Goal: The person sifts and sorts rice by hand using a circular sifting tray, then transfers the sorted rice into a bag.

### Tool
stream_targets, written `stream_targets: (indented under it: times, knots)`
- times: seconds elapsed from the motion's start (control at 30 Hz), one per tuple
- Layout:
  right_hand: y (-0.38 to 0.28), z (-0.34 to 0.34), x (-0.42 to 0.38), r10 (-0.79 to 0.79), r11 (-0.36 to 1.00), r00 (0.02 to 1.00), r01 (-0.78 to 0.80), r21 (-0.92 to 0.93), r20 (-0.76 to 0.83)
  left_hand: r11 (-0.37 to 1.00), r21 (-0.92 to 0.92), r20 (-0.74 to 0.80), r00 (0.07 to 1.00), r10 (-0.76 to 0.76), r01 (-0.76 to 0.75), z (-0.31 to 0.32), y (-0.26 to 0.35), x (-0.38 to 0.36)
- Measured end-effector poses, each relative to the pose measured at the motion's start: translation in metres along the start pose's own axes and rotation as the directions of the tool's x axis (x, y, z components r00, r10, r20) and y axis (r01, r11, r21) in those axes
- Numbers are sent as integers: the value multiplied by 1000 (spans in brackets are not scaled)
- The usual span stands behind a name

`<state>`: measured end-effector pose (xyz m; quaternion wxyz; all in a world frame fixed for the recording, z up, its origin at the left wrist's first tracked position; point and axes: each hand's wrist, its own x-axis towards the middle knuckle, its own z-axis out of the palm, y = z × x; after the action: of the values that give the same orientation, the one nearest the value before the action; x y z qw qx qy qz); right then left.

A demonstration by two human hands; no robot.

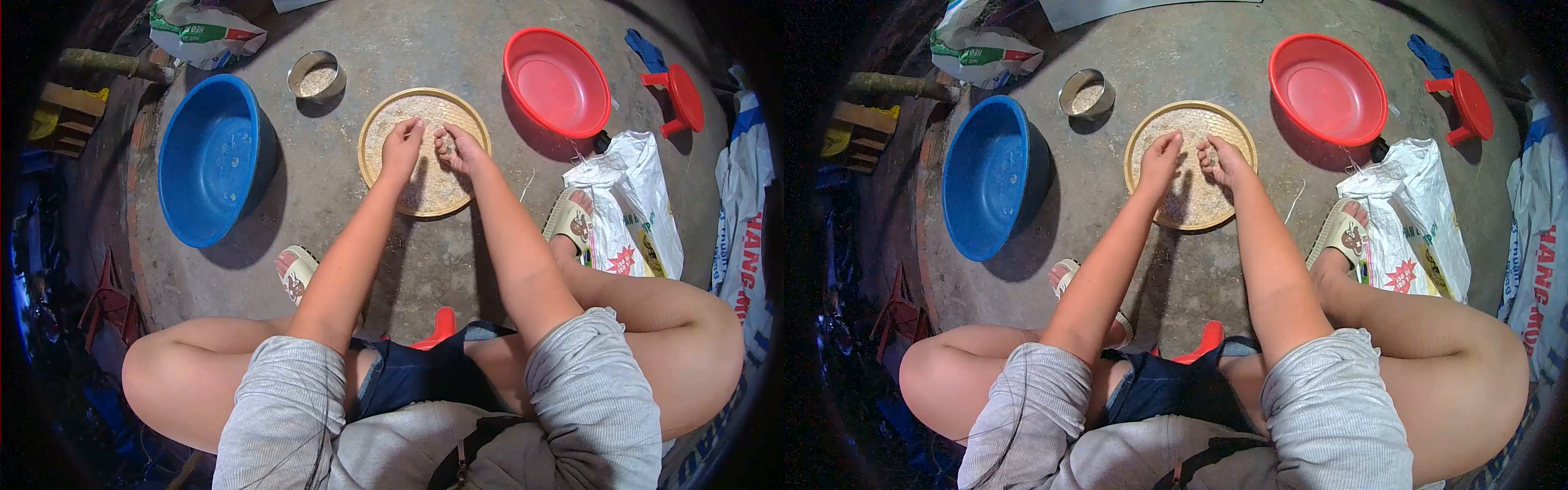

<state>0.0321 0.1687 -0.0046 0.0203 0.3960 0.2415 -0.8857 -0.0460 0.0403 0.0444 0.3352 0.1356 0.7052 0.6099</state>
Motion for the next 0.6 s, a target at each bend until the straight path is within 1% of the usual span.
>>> stream_targets:
  times: [0.03, 0.07, 0.1, 0.13, 0.17, 0.2, 0.23, 0.27, 0.3, 0.33, 0.37, 0.4, 0.43, 0.47, 0.5, 0.53, 0.57, 0.6]
  knots:
    - [1, -2, 2, 0, 1000, 1000, 0, 2, 0, 1000, 2, 1, 1000, 0, 0, -3, -5, 2]
    - [1, -3, 5, -11, 1000, 1000, 11, -11, 1, 963, -216, 23, 987, -162, 163, -5, -9, 4]
    - [2, -4, 7, -21, 999, 1000, 21, -24, 2, 853, -417, 78, 947, -310, 314, -6, -8, 3]
    - [4, -5, 10, -19, 1000, 1000, 19, -23, 2, 828, -429, 79, 928, -363, 361, -5, -8, 1]
    - [6, -5, 12, -53, 999, 998, 53, -11, -28, 828, -429, 79, 928, -365, 362, -6, -7, -1]
    - [7, -5, 14, -87, 996, 995, 87, -1, -57, 741, -535, 122, 905, -408, 406, -7, -12, 0]
    - [9, 10, 6, -87, 996, 995, 87, -3, -57, 638, -630, 170, 880, -443, 443, -8, -14, 0]
    - [17, 28, -1, -258, 965, 928, 231, -128, -269, 606, -652, 183, 870, -457, 455, -8, -16, 0]
    - [26, 44, -9, -429, 900, 788, 334, -279, -441, 604, -654, 182, 870, -458, 455, -8, -16, 0]
    - [36, 51, -11, -616, 780, 702, 479, -404, -358, 544, -692, 217, 855, -471, 475, -8, -14, 0]
    - [47, 60, -11, -616, 779, 704, 476, -408, -354, 480, -727, 252, 840, -480, 492, -9, -13, 0]
    - [56, 73, -15, -691, 704, 684, 566, -428, -232, 476, -732, 249, 842, -479, 488, -10, -18, 4]
    - [63, 82, -19, -752, 624, 650, 651, -433, -105, 474, -747, 282, 868, -409, 466, -12, -24, 9]
    - [65, 88, -25, -749, 624, 654, 648, -436, -100, 470, -763, 311, 889, -335, 444, -14, -31, 12]
    - [68, 92, -28, -823, 427, 568, 609, -668, -8, 466, -768, 306, 891, -335, 439, -15, -28, 12]
    - [68, 95, -32, -864, 185, 491, 518, -835, 113, 424, -799, 307, 896, -322, 426, -16, -26, 12]
    - [67, 98, -35, -861, 182, 493, 520, -834, 120, 382, -827, 307, 901, -308, 412, -18, -22, 12]
    - [64, 100, -37, -862, 138, 474, 560, -817, 180, 381, -831, 301, 903, -305, 406, -19, -20, 13]
